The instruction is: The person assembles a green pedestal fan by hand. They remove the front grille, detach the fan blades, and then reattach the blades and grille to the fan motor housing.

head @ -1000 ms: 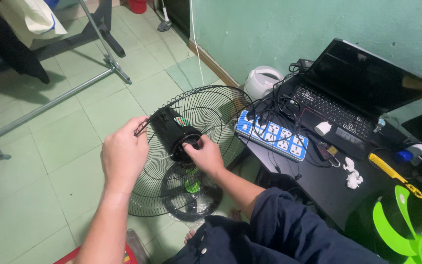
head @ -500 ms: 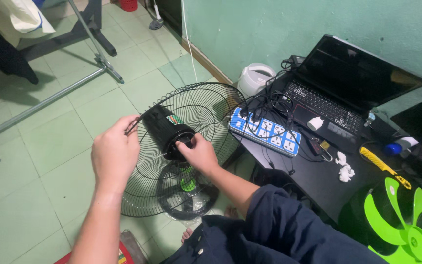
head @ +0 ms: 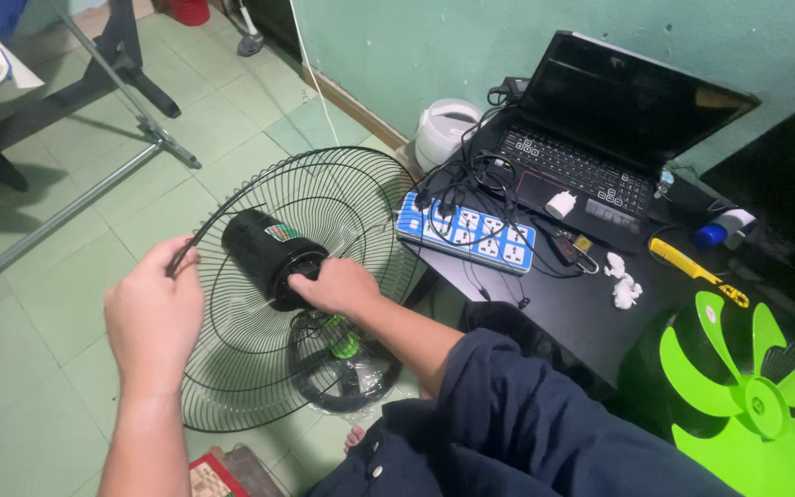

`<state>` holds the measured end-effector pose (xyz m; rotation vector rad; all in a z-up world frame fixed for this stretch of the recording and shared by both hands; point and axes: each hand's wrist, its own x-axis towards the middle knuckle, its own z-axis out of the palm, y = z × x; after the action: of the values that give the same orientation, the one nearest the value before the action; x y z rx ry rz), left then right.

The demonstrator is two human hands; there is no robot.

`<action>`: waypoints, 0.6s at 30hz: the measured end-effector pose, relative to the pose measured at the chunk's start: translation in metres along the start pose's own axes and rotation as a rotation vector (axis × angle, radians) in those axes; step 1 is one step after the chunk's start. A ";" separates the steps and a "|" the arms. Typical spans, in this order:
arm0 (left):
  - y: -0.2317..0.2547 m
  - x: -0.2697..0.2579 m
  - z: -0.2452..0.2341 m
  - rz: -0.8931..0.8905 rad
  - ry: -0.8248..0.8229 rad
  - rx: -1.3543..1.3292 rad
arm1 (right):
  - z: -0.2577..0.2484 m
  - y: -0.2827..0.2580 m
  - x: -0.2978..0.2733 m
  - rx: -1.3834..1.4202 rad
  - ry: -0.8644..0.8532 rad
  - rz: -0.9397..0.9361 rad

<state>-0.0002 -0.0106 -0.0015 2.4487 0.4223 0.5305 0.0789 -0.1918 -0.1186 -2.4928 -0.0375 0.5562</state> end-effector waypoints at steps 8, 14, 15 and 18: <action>0.008 -0.010 0.000 -0.076 0.007 0.036 | -0.011 0.008 0.007 -0.237 -0.085 -0.237; 0.015 -0.012 0.004 -0.035 0.050 0.024 | -0.012 0.014 0.010 -0.189 -0.052 -0.297; 0.016 -0.012 0.004 -0.023 0.057 0.027 | -0.011 0.015 0.010 -0.182 -0.049 -0.298; 0.017 -0.012 0.005 -0.024 0.053 -0.004 | -0.008 0.018 0.012 -0.155 -0.024 -0.290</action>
<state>-0.0051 -0.0316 0.0018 2.4265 0.4715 0.5868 0.0918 -0.2093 -0.1270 -2.5666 -0.4591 0.4750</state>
